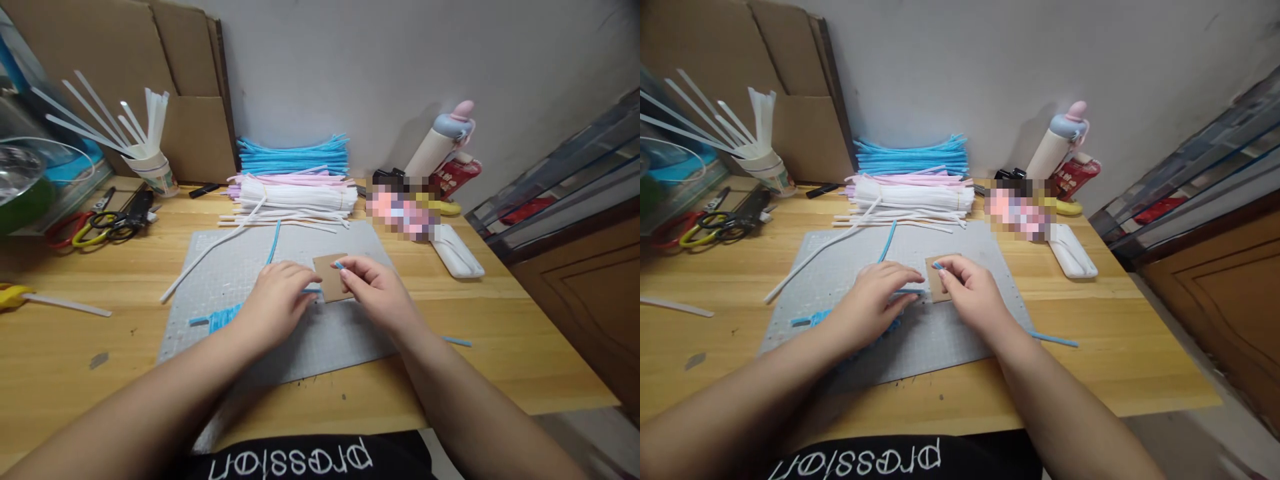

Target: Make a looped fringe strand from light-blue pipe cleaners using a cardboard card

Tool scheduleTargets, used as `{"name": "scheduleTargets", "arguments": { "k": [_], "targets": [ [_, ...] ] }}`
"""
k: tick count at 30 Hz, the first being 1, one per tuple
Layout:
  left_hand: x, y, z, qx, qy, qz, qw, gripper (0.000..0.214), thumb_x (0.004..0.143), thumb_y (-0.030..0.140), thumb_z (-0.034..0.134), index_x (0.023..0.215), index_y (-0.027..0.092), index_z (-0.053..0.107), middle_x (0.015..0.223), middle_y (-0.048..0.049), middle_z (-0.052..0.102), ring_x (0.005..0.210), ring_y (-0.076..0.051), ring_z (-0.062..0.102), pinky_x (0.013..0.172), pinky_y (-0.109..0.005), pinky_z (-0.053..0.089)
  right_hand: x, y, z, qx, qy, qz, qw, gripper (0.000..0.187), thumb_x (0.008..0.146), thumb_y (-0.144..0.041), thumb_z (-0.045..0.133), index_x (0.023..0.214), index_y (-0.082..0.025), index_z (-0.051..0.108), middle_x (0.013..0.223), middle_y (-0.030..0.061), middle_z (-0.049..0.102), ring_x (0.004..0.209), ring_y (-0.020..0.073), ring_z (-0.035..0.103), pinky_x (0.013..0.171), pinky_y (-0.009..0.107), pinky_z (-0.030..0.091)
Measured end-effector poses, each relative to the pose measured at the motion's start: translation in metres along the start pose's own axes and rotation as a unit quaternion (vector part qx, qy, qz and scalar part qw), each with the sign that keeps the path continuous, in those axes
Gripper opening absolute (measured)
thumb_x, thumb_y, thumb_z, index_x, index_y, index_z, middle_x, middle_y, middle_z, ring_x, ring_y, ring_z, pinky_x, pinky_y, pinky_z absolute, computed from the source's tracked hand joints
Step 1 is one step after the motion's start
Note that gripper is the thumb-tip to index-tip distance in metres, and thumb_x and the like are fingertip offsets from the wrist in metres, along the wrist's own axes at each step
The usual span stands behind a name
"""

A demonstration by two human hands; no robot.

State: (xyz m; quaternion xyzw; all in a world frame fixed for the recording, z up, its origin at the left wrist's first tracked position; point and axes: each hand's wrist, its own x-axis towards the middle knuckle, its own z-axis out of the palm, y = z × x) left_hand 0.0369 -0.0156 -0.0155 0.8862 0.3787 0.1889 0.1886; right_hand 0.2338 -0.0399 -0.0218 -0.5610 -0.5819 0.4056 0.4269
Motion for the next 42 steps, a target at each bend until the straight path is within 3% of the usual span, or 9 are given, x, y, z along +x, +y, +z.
{"name": "scheduleTargets", "arguments": {
  "k": [4, 8, 10, 14, 18, 21, 26, 34, 42],
  "targets": [
    [0.001, -0.002, 0.004, -0.001, 0.010, -0.003, 1.000, 0.014, 0.089, 0.017, 0.051, 0.086, 0.021, 0.064, 0.088, -0.0011, 0.068, 0.090, -0.021, 0.058, 0.082, -0.038, 0.040, 0.003, 0.003, 0.018, 0.124, -0.039, 0.064, 0.989, 0.021, 0.082, -0.038, 0.056, 0.085, -0.019, 0.049, 0.059, -0.0055, 0.054, 0.048, 0.0074, 0.041, 0.048, 0.022, 0.030],
    [-0.002, -0.008, -0.002, -0.054, 0.039, -0.025, 0.997, 0.016, 0.087, 0.019, 0.054, 0.102, 0.019, 0.060, 0.105, -0.0054, 0.066, 0.098, -0.021, 0.056, 0.085, -0.036, 0.043, 0.010, -0.004, 0.029, 0.195, -0.050, 0.078, 0.976, 0.025, 0.076, -0.040, 0.060, 0.083, -0.019, 0.049, 0.063, -0.0060, 0.054, 0.044, 0.0051, 0.035, 0.044, 0.021, 0.025],
    [-0.002, -0.011, -0.002, -0.044, 0.009, -0.026, 0.999, 0.020, 0.085, 0.020, 0.058, 0.105, 0.019, 0.061, 0.104, -0.0054, 0.067, 0.098, -0.023, 0.056, 0.085, -0.038, 0.043, 0.016, -0.009, 0.031, 0.196, -0.033, 0.079, 0.977, 0.023, 0.074, -0.037, 0.061, 0.081, -0.019, 0.051, 0.058, -0.0071, 0.049, 0.045, 0.0061, 0.037, 0.045, 0.022, 0.026],
    [-0.001, -0.015, 0.002, -0.058, -0.035, -0.010, 0.998, 0.013, 0.085, 0.015, 0.054, 0.089, 0.020, 0.065, 0.089, -0.0026, 0.069, 0.088, -0.020, 0.058, 0.080, -0.035, 0.044, 0.025, -0.008, 0.032, 0.148, 0.023, 0.064, 0.987, 0.019, 0.073, -0.034, 0.062, 0.081, -0.018, 0.057, 0.054, -0.0060, 0.049, 0.050, 0.0089, 0.044, 0.049, 0.023, 0.032],
    [-0.001, -0.016, 0.002, -0.134, 0.047, -0.112, 0.984, 0.014, 0.086, 0.017, 0.050, 0.090, 0.019, 0.063, 0.081, -0.0008, 0.065, 0.073, -0.015, 0.057, 0.066, -0.027, 0.043, 0.025, 0.003, 0.037, 0.167, 0.058, 0.073, 0.982, 0.024, 0.069, -0.035, 0.068, 0.081, -0.016, 0.059, 0.059, -0.0047, 0.053, 0.052, 0.0084, 0.045, 0.051, 0.023, 0.036],
    [-0.001, -0.015, 0.000, -0.199, 0.081, -0.160, 0.964, 0.013, 0.085, 0.026, 0.053, 0.088, 0.019, 0.063, 0.071, 0.0016, 0.060, 0.061, -0.012, 0.051, 0.057, -0.024, 0.039, 0.020, 0.008, 0.046, 0.224, 0.031, 0.098, 0.969, 0.028, 0.066, -0.035, 0.072, 0.080, -0.016, 0.058, 0.058, -0.0045, 0.054, 0.053, 0.0087, 0.048, 0.053, 0.024, 0.039],
    [-0.002, -0.015, 0.001, -0.243, 0.105, -0.179, 0.948, 0.016, 0.083, 0.033, 0.058, 0.081, 0.019, 0.065, 0.067, 0.0025, 0.058, 0.058, -0.011, 0.046, 0.054, -0.024, 0.035, 0.013, 0.005, 0.053, 0.262, -0.023, 0.085, 0.961, 0.025, 0.067, -0.034, 0.072, 0.081, -0.016, 0.060, 0.063, -0.0035, 0.056, 0.055, 0.0086, 0.049, 0.054, 0.024, 0.041],
    [-0.004, -0.017, 0.008, -0.271, 0.121, -0.166, 0.940, 0.019, 0.083, 0.036, 0.059, 0.088, 0.018, 0.064, 0.068, 0.0019, 0.058, 0.057, -0.011, 0.046, 0.054, -0.023, 0.036, 0.009, 0.005, 0.053, 0.296, -0.037, 0.087, 0.951, 0.022, 0.068, -0.033, 0.072, 0.078, -0.018, 0.059, 0.062, -0.0037, 0.055, 0.056, 0.0089, 0.049, 0.054, 0.024, 0.041],
    [-0.005, -0.020, 0.006, -0.287, 0.131, -0.170, 0.934, 0.017, 0.082, 0.034, 0.060, 0.087, 0.018, 0.063, 0.064, 0.0030, 0.054, 0.055, -0.010, 0.043, 0.052, -0.022, 0.034, 0.017, -0.008, 0.047, 0.193, -0.067, 0.068, 0.977, 0.016, 0.070, -0.029, 0.067, 0.076, -0.017, 0.058, 0.060, -0.0049, 0.052, 0.052, 0.0075, 0.044, 0.051, 0.023, 0.036]
  ]
}}
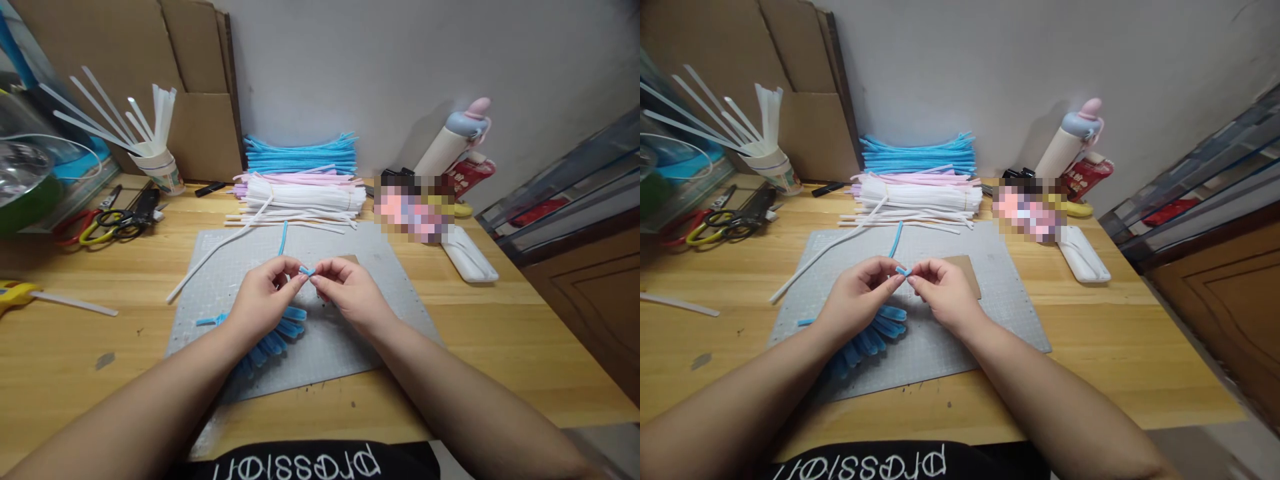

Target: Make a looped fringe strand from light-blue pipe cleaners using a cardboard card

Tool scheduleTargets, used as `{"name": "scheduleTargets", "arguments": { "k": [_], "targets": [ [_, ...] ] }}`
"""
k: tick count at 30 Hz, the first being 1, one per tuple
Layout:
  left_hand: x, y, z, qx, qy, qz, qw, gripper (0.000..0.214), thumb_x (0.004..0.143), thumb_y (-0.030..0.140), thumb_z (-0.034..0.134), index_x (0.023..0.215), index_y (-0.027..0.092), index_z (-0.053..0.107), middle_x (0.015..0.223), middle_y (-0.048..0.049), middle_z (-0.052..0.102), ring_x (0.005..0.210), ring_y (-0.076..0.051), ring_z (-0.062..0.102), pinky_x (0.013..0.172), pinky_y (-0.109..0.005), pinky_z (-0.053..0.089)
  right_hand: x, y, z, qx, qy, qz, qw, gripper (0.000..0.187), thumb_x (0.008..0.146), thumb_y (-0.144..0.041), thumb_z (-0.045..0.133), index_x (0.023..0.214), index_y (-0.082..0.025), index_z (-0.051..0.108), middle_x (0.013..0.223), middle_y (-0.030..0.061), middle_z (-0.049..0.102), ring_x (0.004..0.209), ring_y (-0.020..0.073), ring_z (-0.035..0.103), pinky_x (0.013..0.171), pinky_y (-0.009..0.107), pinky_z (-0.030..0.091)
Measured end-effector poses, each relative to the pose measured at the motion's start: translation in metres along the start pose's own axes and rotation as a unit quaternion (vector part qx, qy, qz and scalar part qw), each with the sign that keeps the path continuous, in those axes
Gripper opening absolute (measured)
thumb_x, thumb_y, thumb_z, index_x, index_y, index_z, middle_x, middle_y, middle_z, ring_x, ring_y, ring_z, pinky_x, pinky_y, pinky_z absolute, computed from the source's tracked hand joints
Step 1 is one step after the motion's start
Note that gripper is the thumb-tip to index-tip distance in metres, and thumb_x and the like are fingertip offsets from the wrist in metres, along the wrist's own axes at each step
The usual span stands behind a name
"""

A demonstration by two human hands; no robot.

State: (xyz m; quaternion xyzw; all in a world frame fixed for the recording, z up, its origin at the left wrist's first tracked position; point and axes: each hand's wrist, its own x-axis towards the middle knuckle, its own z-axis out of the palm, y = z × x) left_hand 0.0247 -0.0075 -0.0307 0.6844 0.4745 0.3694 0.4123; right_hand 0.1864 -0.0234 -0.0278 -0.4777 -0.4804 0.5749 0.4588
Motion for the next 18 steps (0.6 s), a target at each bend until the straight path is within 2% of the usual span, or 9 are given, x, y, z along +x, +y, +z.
{"name": "scheduleTargets", "arguments": {
  "k": [4, 7, 9, 14, 18],
  "targets": [
    [0.000, -0.002, -0.002, -0.006, 0.027, 0.004, 1.000, 0.018, 0.082, 0.035, 0.060, 0.087, 0.019, 0.064, 0.064, 0.0028, 0.054, 0.056, -0.010, 0.045, 0.053, -0.023, 0.035, 0.010, -0.012, -0.002, -0.078, -0.034, -0.024, 0.996, 0.010, 0.074, -0.025, 0.062, 0.078, -0.017, 0.060, 0.065, -0.0032, 0.056, 0.056, 0.0089, 0.048, 0.055, 0.024, 0.039],
    [0.000, -0.006, -0.002, -0.031, 0.055, 0.012, 0.998, 0.017, 0.083, 0.033, 0.059, 0.088, 0.018, 0.063, 0.073, 0.0003, 0.060, 0.064, -0.012, 0.051, 0.057, -0.023, 0.038, 0.019, -0.015, -0.001, -0.173, -0.045, -0.102, 0.979, 0.005, 0.077, -0.021, 0.059, 0.079, -0.017, 0.062, 0.072, -0.0007, 0.061, 0.068, 0.0118, 0.054, 0.064, 0.026, 0.042],
    [0.000, -0.009, -0.002, -0.051, 0.072, 0.014, 0.996, 0.016, 0.083, 0.032, 0.060, 0.089, 0.018, 0.063, 0.077, -0.0004, 0.062, 0.068, -0.013, 0.053, 0.060, -0.023, 0.039, 0.021, -0.012, 0.001, -0.216, -0.029, -0.153, 0.964, 0.004, 0.079, -0.020, 0.059, 0.079, -0.017, 0.062, 0.076, 0.0001, 0.062, 0.073, 0.0127, 0.056, 0.067, 0.026, 0.042],
    [0.002, -0.013, -0.001, -0.056, 0.081, 0.007, 0.995, 0.016, 0.082, 0.033, 0.061, 0.089, 0.019, 0.063, 0.076, 0.0005, 0.061, 0.068, -0.013, 0.054, 0.061, -0.024, 0.040, 0.020, 0.005, 0.006, -0.216, 0.034, -0.157, 0.963, 0.008, 0.080, -0.023, 0.061, 0.084, -0.017, 0.064, 0.076, 0.0008, 0.064, 0.071, 0.0129, 0.058, 0.064, 0.025, 0.043],
    [0.002, -0.014, -0.002, -0.039, 0.067, 0.001, 0.997, 0.016, 0.082, 0.033, 0.062, 0.090, 0.019, 0.063, 0.074, 0.0006, 0.060, 0.067, -0.012, 0.053, 0.061, -0.024, 0.039, 0.017, 0.011, 0.004, -0.222, 0.035, -0.180, 0.958, 0.007, 0.081, -0.023, 0.061, 0.083, -0.018, 0.066, 0.079, 0.0018, 0.066, 0.075, 0.0139, 0.060, 0.068, 0.026, 0.045]
  ]
}}
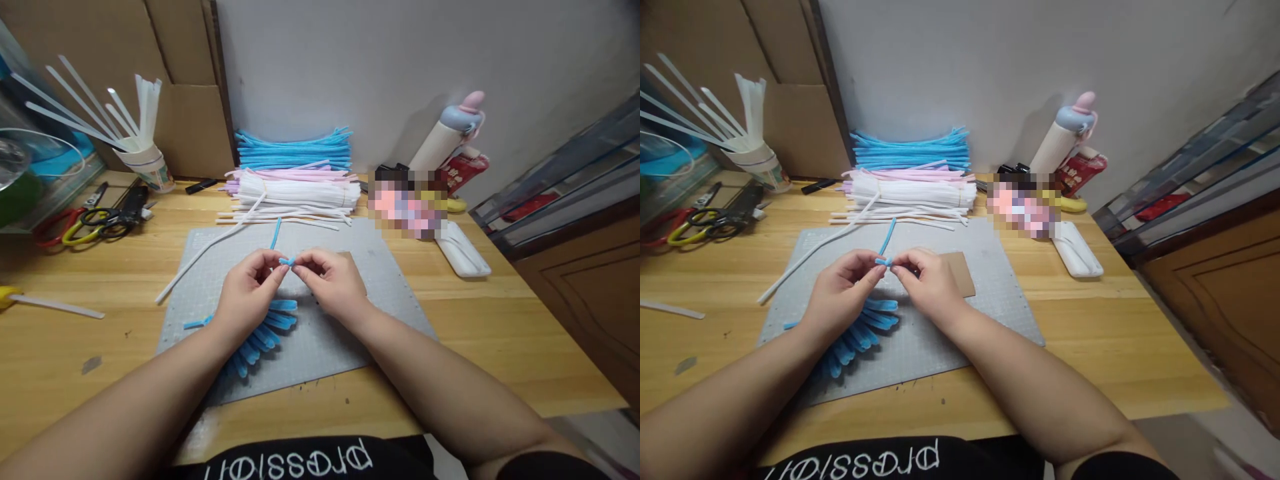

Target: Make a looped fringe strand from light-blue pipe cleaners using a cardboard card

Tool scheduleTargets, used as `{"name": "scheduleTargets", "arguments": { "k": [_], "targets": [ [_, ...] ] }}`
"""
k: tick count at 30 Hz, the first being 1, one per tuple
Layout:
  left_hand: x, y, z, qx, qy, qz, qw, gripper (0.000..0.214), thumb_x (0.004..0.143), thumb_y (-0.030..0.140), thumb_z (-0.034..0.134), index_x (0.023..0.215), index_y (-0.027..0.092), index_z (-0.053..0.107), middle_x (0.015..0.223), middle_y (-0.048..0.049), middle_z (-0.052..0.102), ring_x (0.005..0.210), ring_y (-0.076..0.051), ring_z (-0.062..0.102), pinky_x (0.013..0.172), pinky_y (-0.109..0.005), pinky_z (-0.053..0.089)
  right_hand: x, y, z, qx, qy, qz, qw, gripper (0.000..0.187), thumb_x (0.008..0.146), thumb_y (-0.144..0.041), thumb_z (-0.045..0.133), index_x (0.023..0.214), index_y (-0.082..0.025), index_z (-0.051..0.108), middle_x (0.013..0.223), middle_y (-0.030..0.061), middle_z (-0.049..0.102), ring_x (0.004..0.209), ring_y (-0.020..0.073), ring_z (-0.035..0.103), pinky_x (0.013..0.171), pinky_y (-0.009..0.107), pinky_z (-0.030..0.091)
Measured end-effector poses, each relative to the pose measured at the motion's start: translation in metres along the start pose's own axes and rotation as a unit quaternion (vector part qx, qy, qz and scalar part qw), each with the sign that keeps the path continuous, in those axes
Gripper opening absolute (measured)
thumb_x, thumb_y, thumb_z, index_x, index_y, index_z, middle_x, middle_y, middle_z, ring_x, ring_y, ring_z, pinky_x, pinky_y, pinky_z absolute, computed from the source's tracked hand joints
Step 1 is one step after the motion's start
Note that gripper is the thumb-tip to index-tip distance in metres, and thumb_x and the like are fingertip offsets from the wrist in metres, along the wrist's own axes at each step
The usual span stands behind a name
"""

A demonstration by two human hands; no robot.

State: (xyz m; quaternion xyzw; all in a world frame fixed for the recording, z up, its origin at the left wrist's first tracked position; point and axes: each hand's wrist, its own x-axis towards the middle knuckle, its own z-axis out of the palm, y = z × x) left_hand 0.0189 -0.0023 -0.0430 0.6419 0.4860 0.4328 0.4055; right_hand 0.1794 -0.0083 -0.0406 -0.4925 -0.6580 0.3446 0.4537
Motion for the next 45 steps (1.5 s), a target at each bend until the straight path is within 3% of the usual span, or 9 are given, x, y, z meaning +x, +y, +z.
{"name": "scheduleTargets", "arguments": {
  "k": [7, 17, 23, 33, 45],
  "targets": [
    [-0.0024, -0.0022, -0.0017, 0.006, -0.020, 0.010, 1.000, 0.014, 0.083, 0.032, 0.060, 0.089, 0.019, 0.061, 0.071, 0.0020, 0.057, 0.063, -0.011, 0.050, 0.057, -0.023, 0.037, 0.0001, 0.0007, 0.0006, -0.012, -0.001, -0.043, 0.999, 0.005, 0.081, -0.020, 0.061, 0.078, -0.018, 0.065, 0.075, 0.0008, 0.064, 0.075, 0.0137, 0.057, 0.068, 0.025, 0.043],
    [-0.0004, 0.0018, -0.0041, 0.059, -0.019, 0.030, 0.998, 0.014, 0.083, 0.033, 0.061, 0.084, 0.019, 0.063, 0.062, 0.0043, 0.052, 0.057, -0.010, 0.045, 0.054, -0.022, 0.035, 0.0009, -0.0059, -0.0049, 0.037, -0.056, 0.017, 0.998, 0.015, 0.085, -0.029, 0.054, 0.076, -0.017, 0.059, 0.069, -0.0013, 0.056, 0.065, 0.0111, 0.049, 0.060, 0.023, 0.037],
    [-0.0023, 0.0028, -0.0042, 0.077, -0.016, 0.036, 0.996, 0.012, 0.083, 0.029, 0.059, 0.089, 0.019, 0.063, 0.059, 0.0055, 0.049, 0.055, -0.010, 0.044, 0.053, -0.022, 0.035, 0.0012, -0.0067, -0.0037, 0.050, -0.040, 0.028, 0.998, 0.017, 0.084, -0.030, 0.054, 0.076, -0.017, 0.059, 0.068, -0.0018, 0.054, 0.065, 0.0107, 0.048, 0.059, 0.023, 0.037],
    [-0.0028, 0.0053, -0.0026, 0.064, 0.020, 0.053, 0.996, 0.010, 0.080, 0.027, 0.062, 0.078, 0.018, 0.064, 0.055, 0.0052, 0.050, 0.050, -0.008, 0.041, 0.048, -0.021, 0.032, 0.0004, -0.0065, 0.0014, 0.110, -0.036, 0.061, 0.991, 0.018, 0.080, -0.032, 0.056, 0.070, -0.017, 0.057, 0.063, -0.0023, 0.050, 0.061, 0.0108, 0.045, 0.058, 0.024, 0.036],
    [-0.0030, 0.0061, -0.0037, 0.061, 0.023, 0.033, 0.997, 0.016, 0.080, 0.033, 0.063, 0.085, 0.018, 0.067, 0.057, 0.0040, 0.053, 0.051, -0.010, 0.043, 0.050, -0.022, 0.035, 0.0030, -0.0050, -0.0029, 0.117, -0.033, 0.045, 0.992, 0.015, 0.082, -0.031, 0.057, 0.078, -0.017, 0.061, 0.068, -0.0008, 0.055, 0.065, 0.0114, 0.048, 0.062, 0.024, 0.040]
  ]
}}
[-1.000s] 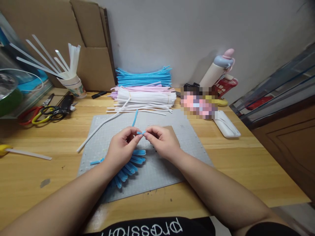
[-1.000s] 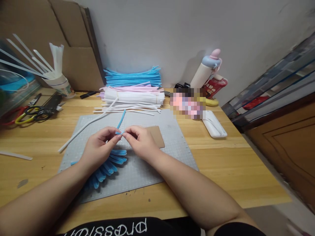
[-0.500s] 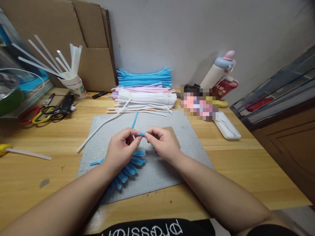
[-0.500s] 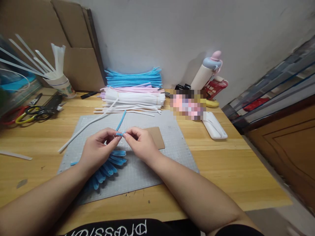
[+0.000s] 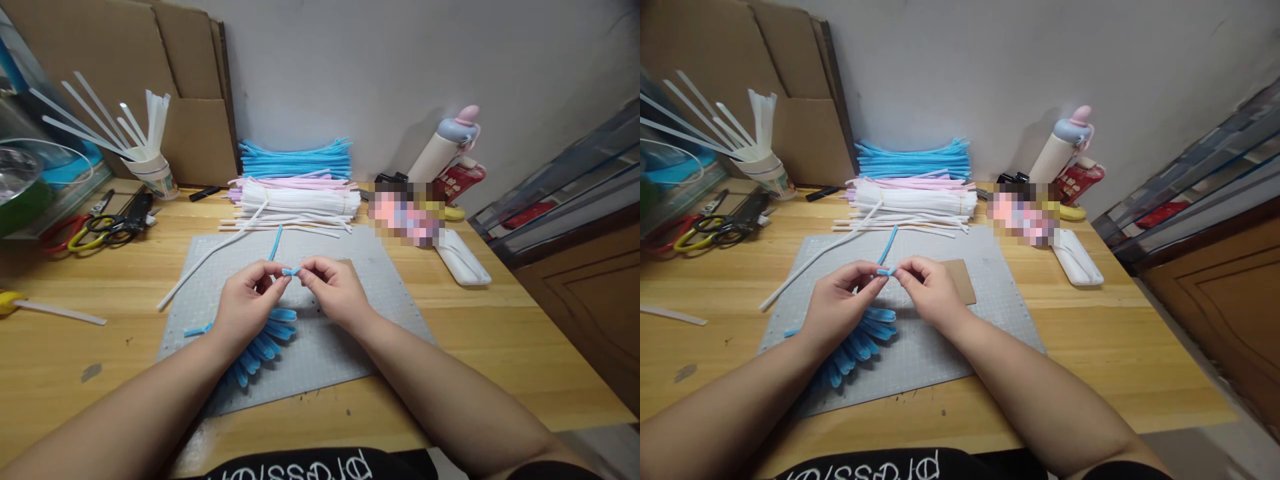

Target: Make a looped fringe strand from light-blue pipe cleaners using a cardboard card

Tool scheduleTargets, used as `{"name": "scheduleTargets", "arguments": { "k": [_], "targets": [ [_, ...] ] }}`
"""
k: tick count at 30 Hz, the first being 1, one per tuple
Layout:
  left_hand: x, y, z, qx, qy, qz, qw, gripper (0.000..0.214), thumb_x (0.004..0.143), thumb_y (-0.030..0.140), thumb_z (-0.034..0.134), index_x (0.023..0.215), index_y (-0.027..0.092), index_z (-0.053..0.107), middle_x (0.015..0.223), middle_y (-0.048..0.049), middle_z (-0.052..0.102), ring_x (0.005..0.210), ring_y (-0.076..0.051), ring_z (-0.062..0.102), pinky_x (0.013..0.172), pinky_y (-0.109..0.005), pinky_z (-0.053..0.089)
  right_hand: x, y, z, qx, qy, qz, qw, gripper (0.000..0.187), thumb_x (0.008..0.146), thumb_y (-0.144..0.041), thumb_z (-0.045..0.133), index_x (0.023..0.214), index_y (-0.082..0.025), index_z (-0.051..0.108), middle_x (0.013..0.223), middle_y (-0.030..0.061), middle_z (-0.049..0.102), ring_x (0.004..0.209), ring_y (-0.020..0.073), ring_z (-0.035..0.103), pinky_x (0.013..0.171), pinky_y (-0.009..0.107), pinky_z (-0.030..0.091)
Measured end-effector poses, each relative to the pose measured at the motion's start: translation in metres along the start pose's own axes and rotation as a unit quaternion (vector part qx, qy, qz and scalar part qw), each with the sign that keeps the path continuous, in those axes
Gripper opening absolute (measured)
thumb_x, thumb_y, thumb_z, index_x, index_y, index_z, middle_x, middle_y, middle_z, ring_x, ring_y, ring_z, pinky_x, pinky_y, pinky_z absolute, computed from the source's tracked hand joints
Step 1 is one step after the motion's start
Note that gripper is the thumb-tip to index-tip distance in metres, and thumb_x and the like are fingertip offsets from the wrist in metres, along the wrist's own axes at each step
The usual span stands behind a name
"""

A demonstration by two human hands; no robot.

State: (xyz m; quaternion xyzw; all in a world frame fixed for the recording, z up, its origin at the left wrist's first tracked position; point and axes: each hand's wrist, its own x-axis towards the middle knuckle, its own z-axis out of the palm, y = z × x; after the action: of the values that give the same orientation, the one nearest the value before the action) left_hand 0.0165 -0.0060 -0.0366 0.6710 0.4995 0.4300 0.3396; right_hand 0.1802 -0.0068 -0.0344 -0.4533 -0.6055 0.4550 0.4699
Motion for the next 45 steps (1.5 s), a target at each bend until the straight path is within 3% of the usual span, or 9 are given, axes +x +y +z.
{"name": "scheduleTargets", "arguments": {
  "k": [5, 12, 23, 29, 32, 38, 45],
  "targets": [
    [0.000, 0.001, 0.000, 0.002, 0.010, 0.008, 1.000, 0.015, 0.079, 0.031, 0.063, 0.086, 0.018, 0.066, 0.058, 0.0040, 0.053, 0.052, -0.010, 0.044, 0.050, -0.022, 0.036, -0.001, -0.001, 0.000, 0.011, -0.001, 0.024, 1.000, 0.016, 0.083, -0.032, 0.055, 0.078, -0.018, 0.059, 0.067, -0.0015, 0.054, 0.063, 0.0110, 0.049, 0.061, 0.024, 0.041],
    [-0.001, 0.002, -0.001, -0.019, 0.008, 0.024, 0.999, 0.010, 0.080, 0.025, 0.061, 0.085, 0.019, 0.066, 0.067, 0.0024, 0.061, 0.053, -0.009, 0.045, 0.050, -0.021, 0.037, -0.004, -0.001, 0.005, 0.031, -0.020, -0.013, 0.999, 0.012, 0.082, -0.027, 0.058, 0.083, -0.017, 0.063, 0.074, -0.0004, 0.059, 0.068, 0.0108, 0.052, 0.065, 0.024, 0.042],
    [-0.003, 0.001, 0.001, -0.040, 0.007, 0.031, 0.999, 0.008, 0.080, 0.025, 0.062, 0.086, 0.020, 0.063, 0.074, 0.0024, 0.063, 0.052, -0.007, 0.045, 0.049, -0.021, 0.037, -0.004, -0.003, 0.005, 0.003, -0.014, -0.015, 1.000, 0.014, 0.082, -0.031, 0.059, 0.080, -0.017, 0.062, 0.072, -0.0003, 0.059, 0.066, 0.0113, 0.053, 0.062, 0.024, 0.042],
    [-0.001, 0.002, -0.002, 0.032, 0.012, 0.081, 0.996, 0.003, 0.080, 0.021, 0.061, 0.082, 0.020, 0.062, 0.074, 0.0007, 0.061, 0.070, -0.014, 0.053, 0.068, -0.027, 0.043, -0.004, -0.007, 0.004, -0.033, -0.004, -0.012, 0.999, 0.018, 0.084, -0.032, 0.057, 0.077, -0.018, 0.064, 0.066, -0.0011, 0.058, 0.064, 0.0115, 0.052, 0.061, 0.024, 0.041],
    [0.000, -0.001, -0.001, -0.007, 0.005, 0.084, 0.996, 0.001, 0.081, 0.021, 0.061, 0.081, 0.020, 0.060, 0.080, -0.0006, 0.062, 0.080, -0.016, 0.056, 0.077, -0.030, 0.044, -0.004, -0.008, 0.003, -0.033, -0.004, -0.006, 0.999, 0.017, 0.083, -0.032, 0.057, 0.077, -0.017, 0.064, 0.065, -0.0013, 0.058, 0.063, 0.0114, 0.052, 0.060, 0.024, 0.041],
    [0.001, -0.009, 0.002, -0.118, -0.022, 0.032, 0.992, 0.012, 0.080, 0.022, 0.064, 0.092, 0.019, 0.061, 0.085, -0.0015, 0.062, 0.081, -0.014, 0.058, 0.077, -0.027, 0.046, -0.001, -0.005, 0.002, -0.015, -0.010, -0.016, 1.000, 0.017, 0.082, -0.032, 0.058, 0.075, -0.017, 0.063, 0.067, -0.0008, 0.058, 0.065, 0.0113, 0.051, 0.061, 0.024, 0.041],
    [0.001, -0.004, 0.001, -0.060, 0.001, 0.096, 0.994, 0.002, 0.080, 0.018, 0.062, 0.079, 0.019, 0.061, 0.079, -0.0012, 0.062, 0.078, -0.015, 0.059, 0.074, -0.028, 0.047, 0.001, -0.009, 0.000, -0.013, -0.023, 0.014, 1.000, 0.023, 0.081, -0.036, 0.059, 0.069, -0.017, 0.062, 0.061, -0.0022, 0.053, 0.059, 0.0101, 0.046, 0.057, 0.023, 0.039]
  ]
}}
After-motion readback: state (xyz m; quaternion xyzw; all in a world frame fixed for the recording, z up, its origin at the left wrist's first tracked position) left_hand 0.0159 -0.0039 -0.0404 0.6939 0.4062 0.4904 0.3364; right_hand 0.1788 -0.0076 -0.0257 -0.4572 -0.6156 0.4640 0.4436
